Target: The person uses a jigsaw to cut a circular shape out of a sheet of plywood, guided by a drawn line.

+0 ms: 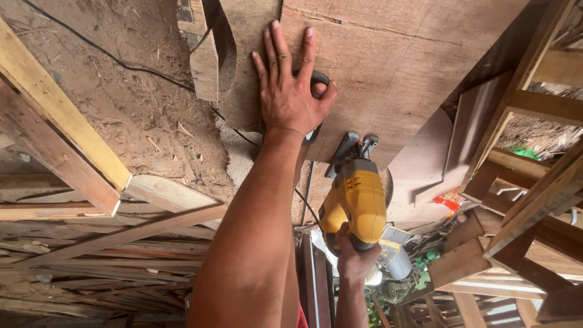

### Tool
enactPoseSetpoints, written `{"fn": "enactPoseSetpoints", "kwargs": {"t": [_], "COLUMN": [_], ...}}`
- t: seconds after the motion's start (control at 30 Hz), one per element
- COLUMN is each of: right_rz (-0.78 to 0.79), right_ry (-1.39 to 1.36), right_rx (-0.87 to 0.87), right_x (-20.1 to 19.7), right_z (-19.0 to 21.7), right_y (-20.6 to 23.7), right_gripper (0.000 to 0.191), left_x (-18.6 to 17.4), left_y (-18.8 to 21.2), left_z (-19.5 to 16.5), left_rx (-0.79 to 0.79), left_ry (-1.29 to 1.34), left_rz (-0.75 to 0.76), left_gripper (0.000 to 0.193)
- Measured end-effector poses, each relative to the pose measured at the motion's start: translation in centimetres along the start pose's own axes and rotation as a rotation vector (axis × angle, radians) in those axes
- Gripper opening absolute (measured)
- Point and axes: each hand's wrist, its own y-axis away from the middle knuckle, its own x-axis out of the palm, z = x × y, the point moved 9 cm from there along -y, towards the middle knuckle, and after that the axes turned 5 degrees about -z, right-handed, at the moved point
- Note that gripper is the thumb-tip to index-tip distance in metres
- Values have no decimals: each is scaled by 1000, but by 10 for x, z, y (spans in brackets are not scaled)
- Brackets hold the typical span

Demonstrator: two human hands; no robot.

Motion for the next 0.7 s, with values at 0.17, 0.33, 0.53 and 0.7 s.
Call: {"fn": "enactPoseSetpoints", "kwargs": {"t": [0.17,0.33,0.53,0.7], "right_rz": [-19,-12,15,26], "right_ry": [34,106,78,80], "right_rx": [-12,-53,-109,-141], "right_x": [-2,-2,-1,0], "right_z": [1,1,2,6], "right_y": [-2,-8,-6,-5], "right_gripper": [28,30,26,26], "left_x": [-1,-3,3,-4], "left_y": [-3,-5,-3,1], "left_z": [-1,-2,0,-3], "left_rx": [-12,-15,-39,3], "left_ry": [6,-14,-35,-6], "left_rz": [37,68,130,-2], "left_gripper": [96,94,93,95]}}
